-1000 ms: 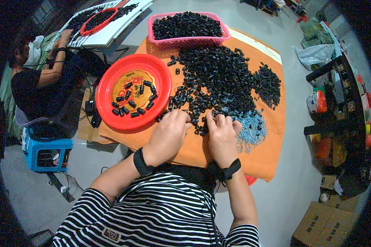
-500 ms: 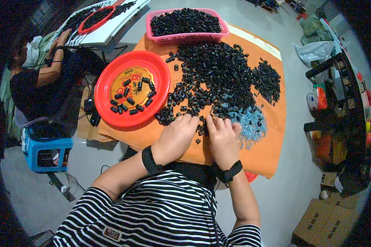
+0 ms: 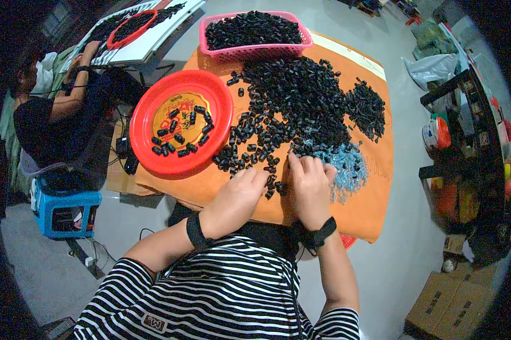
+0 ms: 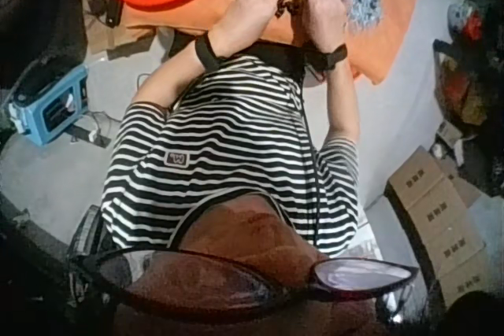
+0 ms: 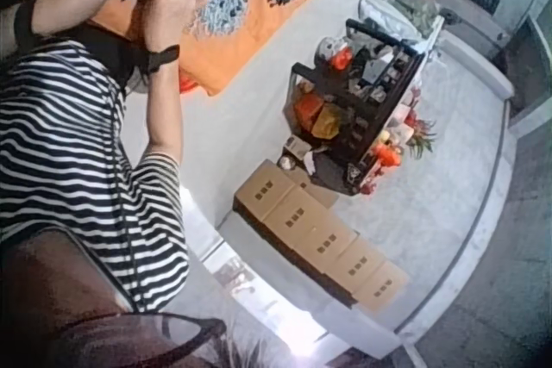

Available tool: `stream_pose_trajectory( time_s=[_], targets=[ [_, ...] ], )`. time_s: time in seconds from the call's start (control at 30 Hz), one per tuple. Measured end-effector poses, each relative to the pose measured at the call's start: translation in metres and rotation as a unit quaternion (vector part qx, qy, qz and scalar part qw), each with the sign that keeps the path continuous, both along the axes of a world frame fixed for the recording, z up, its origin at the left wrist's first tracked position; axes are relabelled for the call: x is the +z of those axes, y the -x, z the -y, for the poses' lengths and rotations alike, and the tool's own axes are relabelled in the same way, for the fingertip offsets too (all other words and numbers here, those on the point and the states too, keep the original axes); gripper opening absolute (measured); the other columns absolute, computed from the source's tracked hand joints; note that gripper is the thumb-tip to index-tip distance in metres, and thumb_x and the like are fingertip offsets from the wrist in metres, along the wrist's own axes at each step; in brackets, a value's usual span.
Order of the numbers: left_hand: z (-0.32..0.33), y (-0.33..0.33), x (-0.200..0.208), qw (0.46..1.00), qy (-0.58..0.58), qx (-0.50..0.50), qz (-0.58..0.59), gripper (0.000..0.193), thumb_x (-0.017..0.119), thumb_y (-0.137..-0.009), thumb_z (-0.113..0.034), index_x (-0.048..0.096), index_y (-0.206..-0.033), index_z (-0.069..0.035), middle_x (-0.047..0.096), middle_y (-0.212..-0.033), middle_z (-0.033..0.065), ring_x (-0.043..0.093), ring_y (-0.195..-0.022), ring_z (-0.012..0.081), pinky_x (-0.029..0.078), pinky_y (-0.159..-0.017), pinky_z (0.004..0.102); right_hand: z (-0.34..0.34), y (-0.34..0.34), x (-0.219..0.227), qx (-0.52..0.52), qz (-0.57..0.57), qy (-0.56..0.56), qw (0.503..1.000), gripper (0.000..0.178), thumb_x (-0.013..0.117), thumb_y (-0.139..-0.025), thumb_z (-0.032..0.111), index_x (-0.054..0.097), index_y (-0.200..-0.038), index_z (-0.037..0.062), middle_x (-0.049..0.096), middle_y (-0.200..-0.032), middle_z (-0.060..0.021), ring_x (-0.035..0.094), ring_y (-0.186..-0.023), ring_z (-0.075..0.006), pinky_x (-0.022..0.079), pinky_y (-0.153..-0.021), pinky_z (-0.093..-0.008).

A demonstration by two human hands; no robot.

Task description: Manually assembling small black and blue plastic shoe components by pressing them together.

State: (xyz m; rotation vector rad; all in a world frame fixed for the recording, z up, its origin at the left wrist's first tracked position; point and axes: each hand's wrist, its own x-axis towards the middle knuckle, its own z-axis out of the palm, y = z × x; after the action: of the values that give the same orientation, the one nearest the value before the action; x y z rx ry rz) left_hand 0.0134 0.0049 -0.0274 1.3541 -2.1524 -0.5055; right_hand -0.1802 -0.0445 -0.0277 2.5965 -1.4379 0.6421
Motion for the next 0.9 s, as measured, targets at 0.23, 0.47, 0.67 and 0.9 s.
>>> stream_pose_trajectory(
  time_s=[0.23, 0.47, 0.67, 0.9],
  targets=[
    [-0.002, -0.003, -0.004, 0.999, 0.005, -0.011, -0.032, 0.022, 0.057, -0.088, 0.000, 0.056, -0.110, 0.002, 0.057, -0.095, 0.0194, 0.059, -0.092, 0.0385, 0.051, -0.080, 0.0463, -0.003, -0.008, 0.007, 0.038, -0.027, -0.028, 0.999, 0.041, 0.066, -0.075, 0.000, 0.067, -0.115, 0.0104, 0.062, -0.092, -0.0057, 0.059, -0.092, -0.0252, 0.037, -0.085, -0.0408],
    [-0.023, -0.018, 0.015, 0.968, -0.167, -0.017, -0.187, 0.030, 0.065, -0.094, -0.006, 0.060, -0.122, 0.002, 0.061, -0.098, 0.0143, 0.065, -0.093, 0.0287, 0.054, -0.082, 0.0375, -0.032, 0.011, 0.023, -0.015, 0.108, -0.067, 0.992, 0.014, 0.072, -0.088, 0.008, 0.069, -0.102, 0.0093, 0.064, -0.085, -0.0046, 0.060, -0.085, -0.0216, 0.035, -0.086, -0.0380],
    [-0.040, -0.027, 0.010, 0.651, -0.527, -0.044, -0.545, 0.027, 0.063, -0.102, -0.012, 0.062, -0.126, 0.000, 0.065, -0.109, 0.0062, 0.068, -0.099, 0.0139, 0.059, -0.091, 0.0294, -0.069, 0.005, 0.036, -0.059, 0.380, -0.286, 0.878, 0.007, 0.072, -0.090, 0.008, 0.072, -0.096, 0.0065, 0.066, -0.085, -0.0054, 0.060, -0.083, -0.0206, 0.038, -0.086, -0.0355],
    [-0.050, -0.031, 0.003, 0.541, -0.554, -0.073, -0.629, 0.029, 0.061, -0.103, -0.014, 0.056, -0.127, 0.001, 0.070, -0.116, 0.0176, 0.072, -0.107, 0.0267, 0.062, -0.088, 0.0292, -0.094, -0.004, 0.050, -0.002, 0.319, -0.256, 0.912, 0.009, 0.072, -0.089, 0.007, 0.072, -0.098, 0.0073, 0.065, -0.086, -0.0043, 0.060, -0.080, -0.0208, 0.038, -0.084, -0.0352]
  ],
)
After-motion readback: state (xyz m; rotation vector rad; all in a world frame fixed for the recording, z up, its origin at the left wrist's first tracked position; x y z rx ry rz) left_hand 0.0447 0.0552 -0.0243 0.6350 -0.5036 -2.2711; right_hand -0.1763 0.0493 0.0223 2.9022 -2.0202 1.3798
